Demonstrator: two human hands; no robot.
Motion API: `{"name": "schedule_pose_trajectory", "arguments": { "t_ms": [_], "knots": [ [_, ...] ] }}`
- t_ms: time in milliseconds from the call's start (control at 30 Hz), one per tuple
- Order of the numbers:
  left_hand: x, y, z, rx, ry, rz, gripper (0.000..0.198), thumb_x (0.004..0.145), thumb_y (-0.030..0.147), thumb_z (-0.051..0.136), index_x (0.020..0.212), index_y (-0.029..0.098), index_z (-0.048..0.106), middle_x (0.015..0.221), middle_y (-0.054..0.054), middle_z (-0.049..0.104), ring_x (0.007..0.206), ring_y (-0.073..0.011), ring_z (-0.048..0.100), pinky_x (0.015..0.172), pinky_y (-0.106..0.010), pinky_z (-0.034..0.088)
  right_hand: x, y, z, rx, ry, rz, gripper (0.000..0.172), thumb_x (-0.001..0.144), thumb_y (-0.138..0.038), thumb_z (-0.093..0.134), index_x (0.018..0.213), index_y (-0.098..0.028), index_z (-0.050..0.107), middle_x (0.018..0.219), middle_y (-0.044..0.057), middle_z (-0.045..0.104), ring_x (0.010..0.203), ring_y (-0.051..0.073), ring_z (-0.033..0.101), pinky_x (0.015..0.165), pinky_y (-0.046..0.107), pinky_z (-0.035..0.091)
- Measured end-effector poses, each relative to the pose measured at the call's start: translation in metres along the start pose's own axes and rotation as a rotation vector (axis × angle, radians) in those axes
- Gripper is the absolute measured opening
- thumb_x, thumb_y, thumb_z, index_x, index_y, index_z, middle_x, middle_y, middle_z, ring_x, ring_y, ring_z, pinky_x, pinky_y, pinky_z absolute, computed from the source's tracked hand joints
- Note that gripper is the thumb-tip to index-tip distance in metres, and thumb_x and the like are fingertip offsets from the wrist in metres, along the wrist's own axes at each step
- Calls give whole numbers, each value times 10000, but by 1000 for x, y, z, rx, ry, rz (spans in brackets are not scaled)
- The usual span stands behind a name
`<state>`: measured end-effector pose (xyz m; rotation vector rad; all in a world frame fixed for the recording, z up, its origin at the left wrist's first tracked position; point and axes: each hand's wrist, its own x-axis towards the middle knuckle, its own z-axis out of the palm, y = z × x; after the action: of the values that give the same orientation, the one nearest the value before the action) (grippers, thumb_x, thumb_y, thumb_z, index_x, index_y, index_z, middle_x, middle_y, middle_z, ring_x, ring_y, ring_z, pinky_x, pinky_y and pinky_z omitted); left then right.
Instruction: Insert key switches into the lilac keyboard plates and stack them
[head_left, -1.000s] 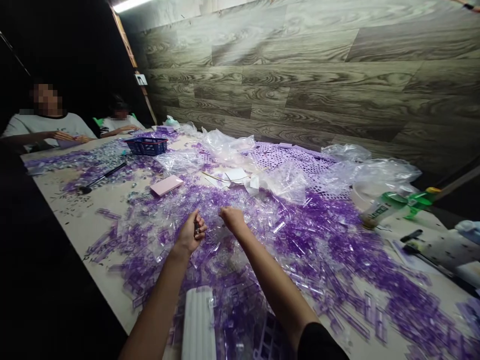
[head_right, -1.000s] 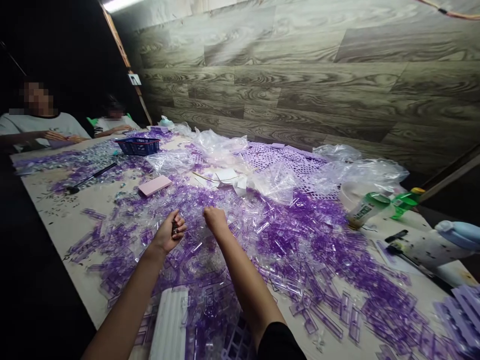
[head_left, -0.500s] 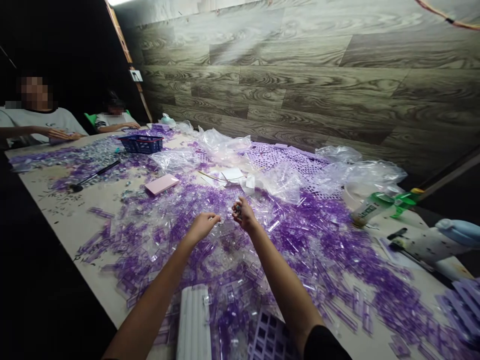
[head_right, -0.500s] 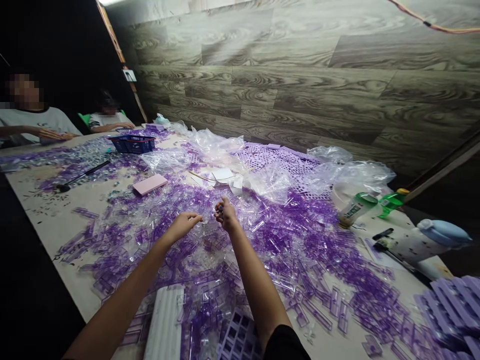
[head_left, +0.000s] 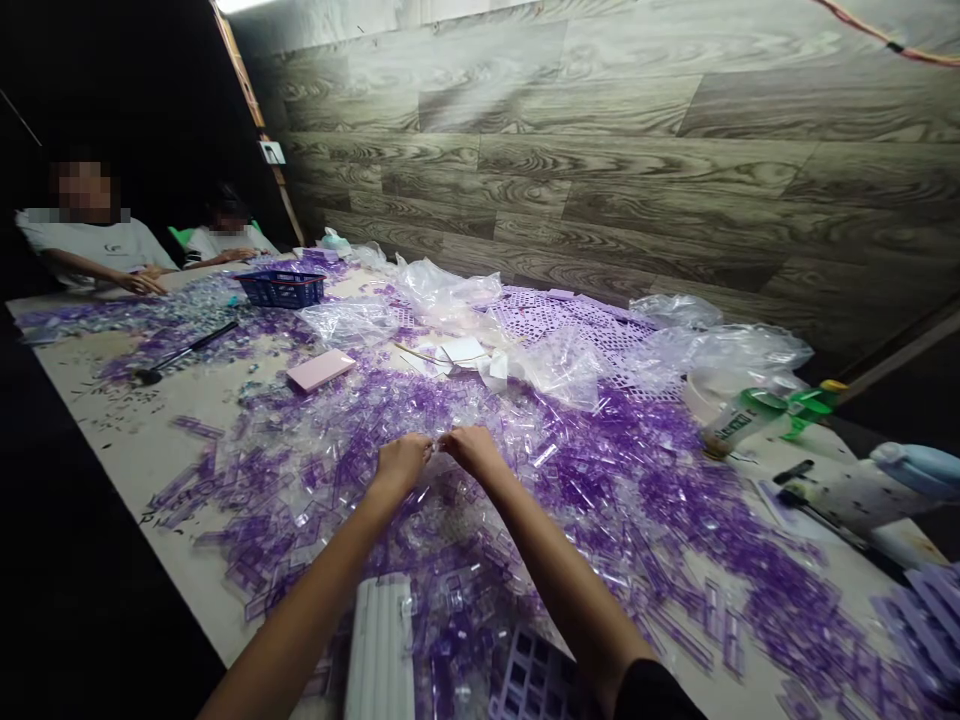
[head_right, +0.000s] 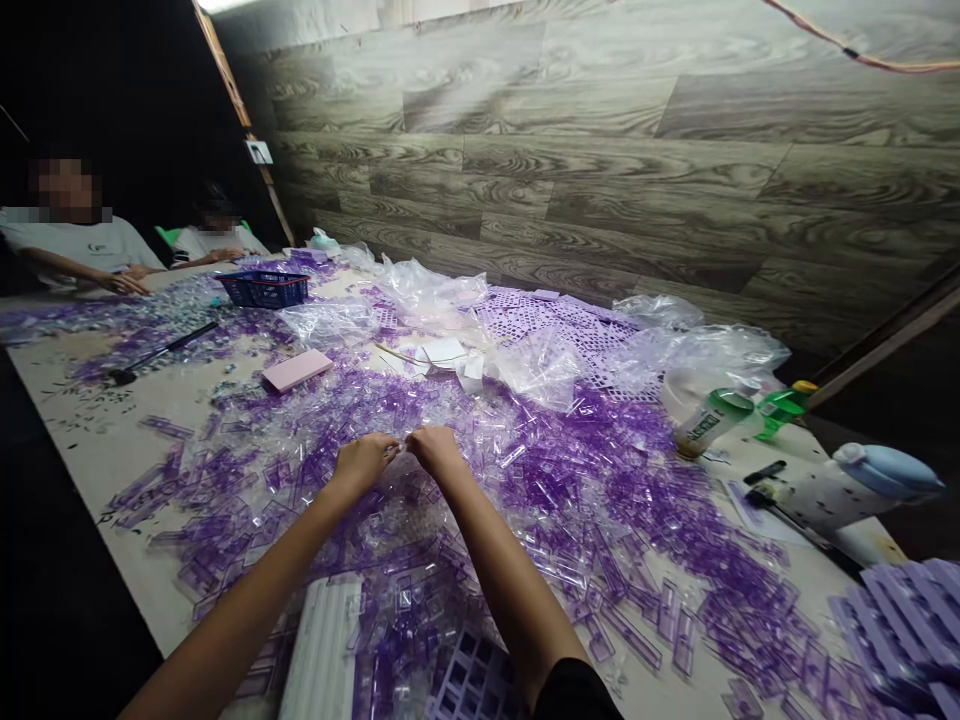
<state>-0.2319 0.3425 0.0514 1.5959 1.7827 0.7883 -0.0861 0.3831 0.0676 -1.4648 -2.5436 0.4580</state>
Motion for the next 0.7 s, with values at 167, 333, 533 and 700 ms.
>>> {"name": "schedule_pose_trajectory", "arguments": {
  "t_ms": [167, 333, 533, 700],
  "knots": [
    [-2, -1, -3, 36, -6, 10, 169, 838, 303, 558, 933, 167, 593, 1030, -53, 585, 949, -180, 549, 840, -389, 444, 5, -2, 11, 64, -13, 29, 109, 843, -194, 573, 788, -136, 648, 880, 63, 649, 882, 202, 588, 811, 371, 424],
    [1, 6, -1, 11, -32, 7, 198, 858, 306, 533, 992, 168, 580, 1059, -60, 580, 938, -175, 563, 813, -376, 469, 4, 4, 8, 359, 55, 67, 62, 753, -144, 626, 695, -149, 649, 755, 65, 640, 803, 208, 586, 707, 295, 419],
    [3, 8, -9, -161, -41, -7, 157, 816, 298, 586, 858, 147, 598, 897, -30, 600, 797, -139, 565, 711, -308, 470, -4, 22, -9, 987, 132, 106, 329, 785, -447, 528, 897, -146, 602, 556, -38, 457, 405, 75, 374, 405, 192, 268],
    [-3, 28, -21, -432, -116, -23, 308, 727, 442, 621, 832, 153, 610, 579, 43, 473, 464, -77, 428, 413, -195, 294, -39, 40, -37, 1436, 201, 144, 378, 701, -545, 488, 837, -192, 492, 593, -56, 384, 400, 60, 292, 350, 168, 191]
  ]
}}
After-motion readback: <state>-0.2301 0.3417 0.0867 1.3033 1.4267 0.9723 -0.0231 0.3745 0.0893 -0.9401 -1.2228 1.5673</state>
